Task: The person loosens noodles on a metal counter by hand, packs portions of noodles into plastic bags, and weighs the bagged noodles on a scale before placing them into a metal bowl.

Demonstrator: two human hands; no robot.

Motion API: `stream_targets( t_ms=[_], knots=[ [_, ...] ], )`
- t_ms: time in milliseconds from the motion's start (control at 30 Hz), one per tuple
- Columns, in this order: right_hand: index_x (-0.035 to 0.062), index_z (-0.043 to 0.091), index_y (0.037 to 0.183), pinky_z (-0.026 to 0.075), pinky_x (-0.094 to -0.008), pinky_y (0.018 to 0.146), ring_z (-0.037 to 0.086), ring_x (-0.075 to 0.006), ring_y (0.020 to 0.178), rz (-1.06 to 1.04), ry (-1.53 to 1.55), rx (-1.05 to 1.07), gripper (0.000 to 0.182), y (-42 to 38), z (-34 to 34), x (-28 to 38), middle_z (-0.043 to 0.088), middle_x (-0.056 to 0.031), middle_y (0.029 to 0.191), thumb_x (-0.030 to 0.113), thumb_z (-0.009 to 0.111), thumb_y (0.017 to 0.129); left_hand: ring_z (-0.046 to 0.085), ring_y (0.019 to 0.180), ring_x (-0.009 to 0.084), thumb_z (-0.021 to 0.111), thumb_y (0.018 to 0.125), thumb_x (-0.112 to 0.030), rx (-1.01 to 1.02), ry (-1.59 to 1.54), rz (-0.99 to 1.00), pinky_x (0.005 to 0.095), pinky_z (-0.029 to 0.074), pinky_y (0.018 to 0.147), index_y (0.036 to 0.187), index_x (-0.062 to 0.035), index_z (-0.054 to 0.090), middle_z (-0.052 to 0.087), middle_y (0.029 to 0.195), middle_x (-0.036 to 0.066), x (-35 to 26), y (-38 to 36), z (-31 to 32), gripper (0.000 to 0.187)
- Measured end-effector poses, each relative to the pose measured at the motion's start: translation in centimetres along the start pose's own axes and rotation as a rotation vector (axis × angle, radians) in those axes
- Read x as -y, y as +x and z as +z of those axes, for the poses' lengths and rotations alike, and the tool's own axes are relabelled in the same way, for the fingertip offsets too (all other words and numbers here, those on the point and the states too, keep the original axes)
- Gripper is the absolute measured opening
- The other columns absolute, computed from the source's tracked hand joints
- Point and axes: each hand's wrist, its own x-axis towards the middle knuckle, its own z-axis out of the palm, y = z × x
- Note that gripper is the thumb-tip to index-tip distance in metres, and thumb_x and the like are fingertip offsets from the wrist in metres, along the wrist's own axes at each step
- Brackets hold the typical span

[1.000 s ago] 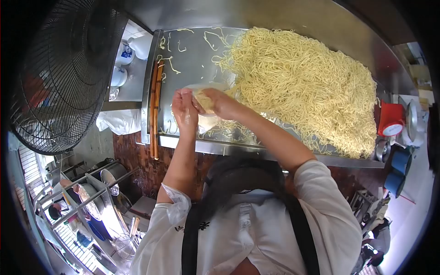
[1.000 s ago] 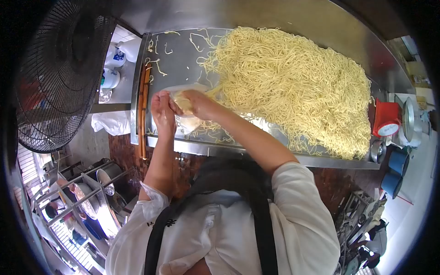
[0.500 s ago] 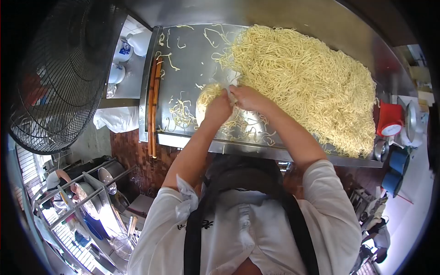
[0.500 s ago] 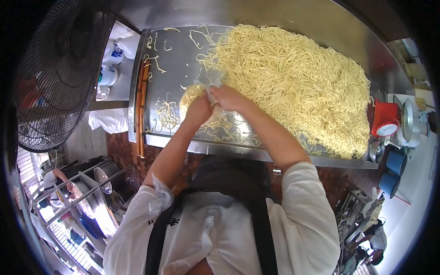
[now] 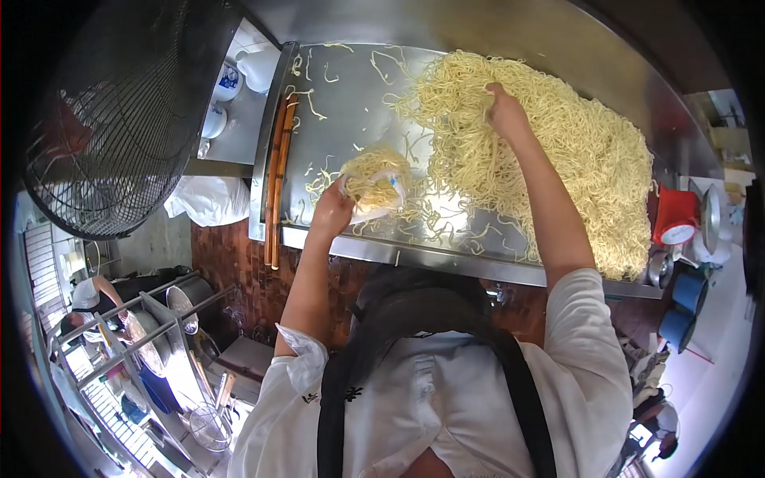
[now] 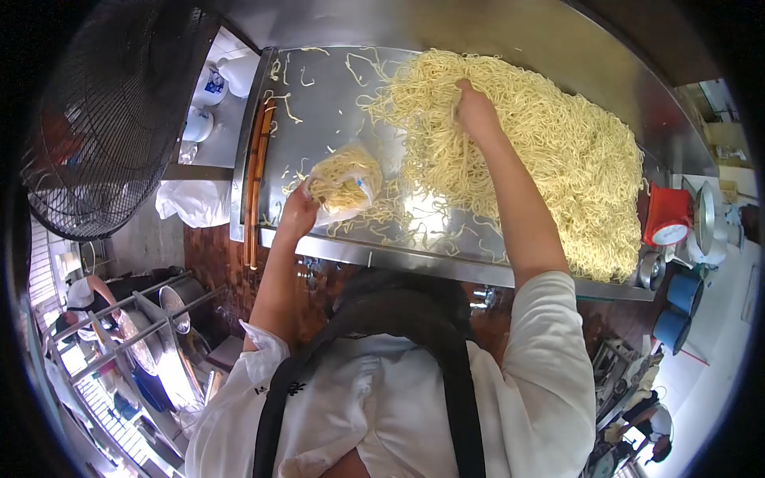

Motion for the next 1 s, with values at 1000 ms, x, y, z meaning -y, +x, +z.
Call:
stream_targets(
  t_ms=[1000],
  knots=[
    [0.0021,0.065,0.117,0.049,-0.0312,0.065,0.061,-0.0184,0.070,-0.102,0.584,-0.078,0.035,-19.8,-7.8,2.3,0.068,-0.0103,0.085,-0.006,0.050,0.086,0.052,0.050,0.0113,0.048,0.090,0.001,-0.033,-0.828,-0.124,0.0276,0.055,0.051,0.103,0.0009,0.056,0.061,0.082,0.008,-16.6,3.0,3.1,0.016]
  ],
)
